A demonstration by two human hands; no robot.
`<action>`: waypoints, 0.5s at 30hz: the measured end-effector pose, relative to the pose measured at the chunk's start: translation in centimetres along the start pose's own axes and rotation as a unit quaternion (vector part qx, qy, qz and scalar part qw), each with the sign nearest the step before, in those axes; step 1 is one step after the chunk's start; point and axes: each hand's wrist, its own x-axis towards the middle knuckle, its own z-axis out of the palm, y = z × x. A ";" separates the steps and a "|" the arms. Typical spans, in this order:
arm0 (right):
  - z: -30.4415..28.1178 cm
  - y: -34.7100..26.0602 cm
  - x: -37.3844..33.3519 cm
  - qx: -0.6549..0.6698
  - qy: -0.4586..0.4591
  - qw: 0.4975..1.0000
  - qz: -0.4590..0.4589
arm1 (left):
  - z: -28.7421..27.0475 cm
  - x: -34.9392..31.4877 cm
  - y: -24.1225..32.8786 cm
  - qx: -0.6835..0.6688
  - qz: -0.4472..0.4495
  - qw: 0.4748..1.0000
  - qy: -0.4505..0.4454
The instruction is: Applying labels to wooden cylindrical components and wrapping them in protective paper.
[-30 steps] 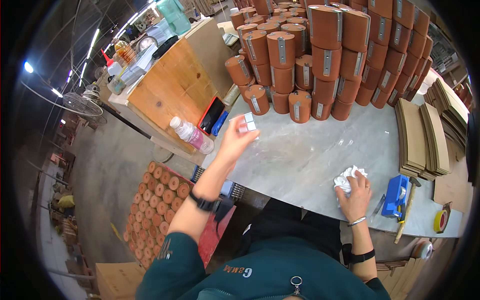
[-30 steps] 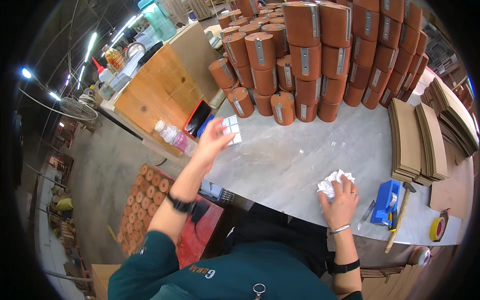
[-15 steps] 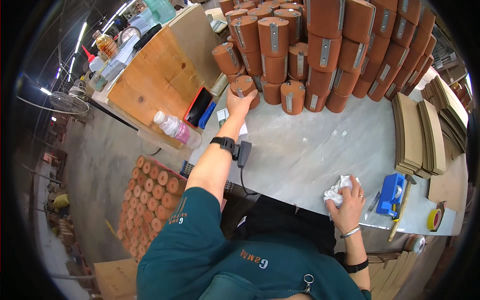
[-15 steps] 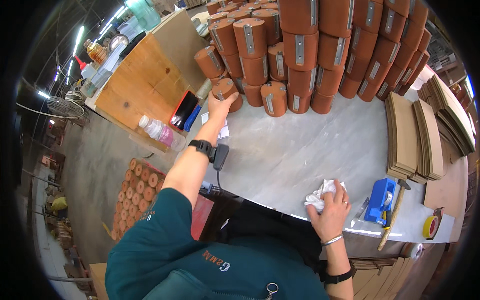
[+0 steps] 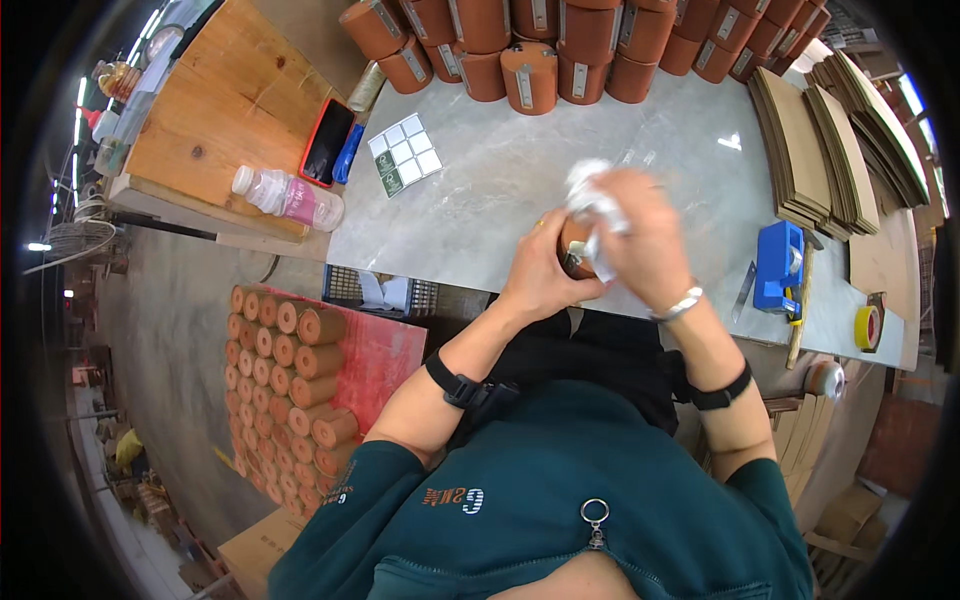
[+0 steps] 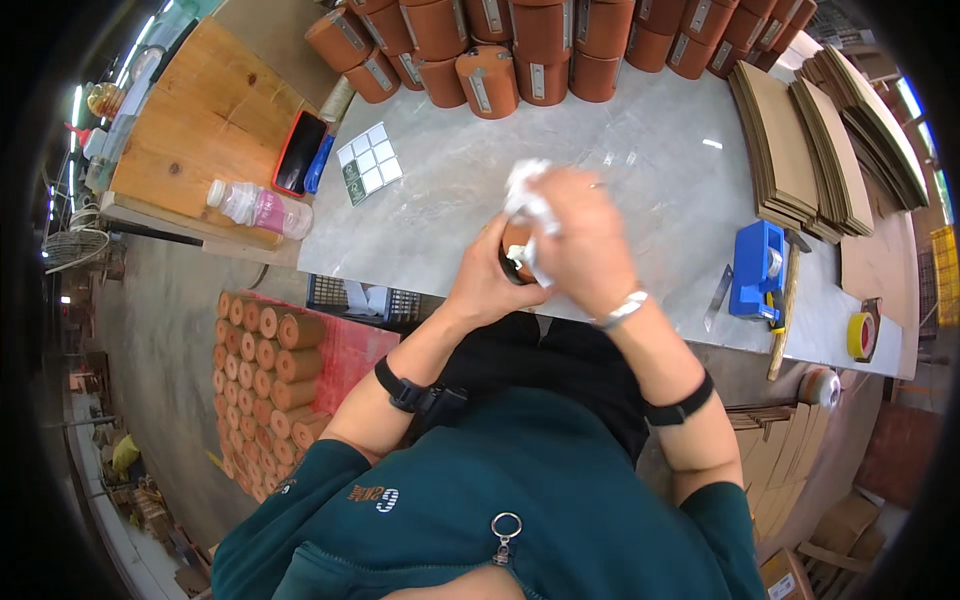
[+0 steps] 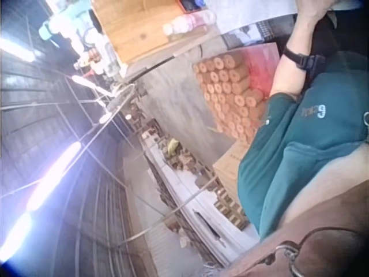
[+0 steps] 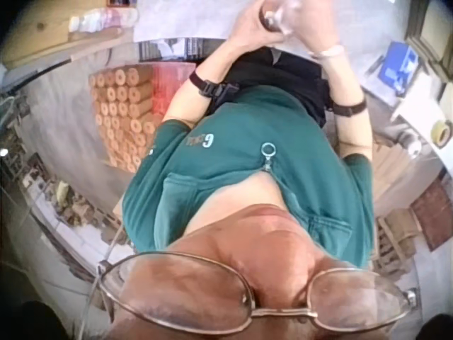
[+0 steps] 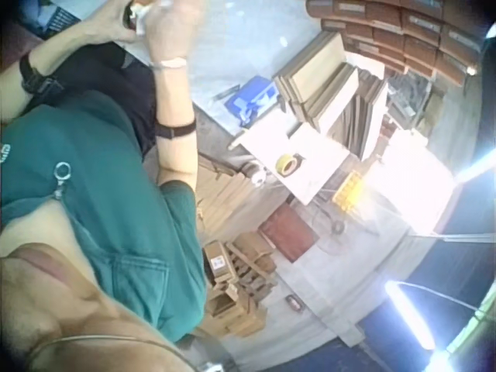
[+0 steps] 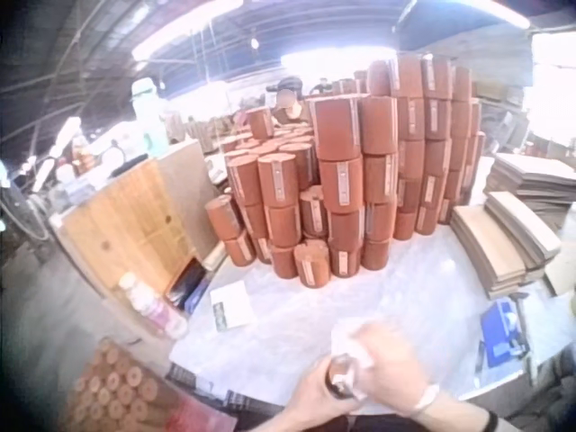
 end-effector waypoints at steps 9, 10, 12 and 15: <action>-3.0 -4.6 -6.1 0.125 -0.165 0.977 -0.055 | 1.8 -0.3 -5.1 -0.485 -0.181 0.855 0.028; -3.5 -4.5 -7.0 0.192 -0.202 0.960 -0.020 | 1.8 -0.2 -3.8 -0.485 -0.181 0.855 0.022; -4.1 -3.5 -8.1 0.174 -0.150 0.973 -0.009 | 1.2 -0.4 -1.2 -0.015 0.057 0.997 0.045; -5.2 -1.9 -8.3 0.141 0.110 0.970 0.163 | -0.3 0.0 0.0 0.013 0.051 0.999 -0.009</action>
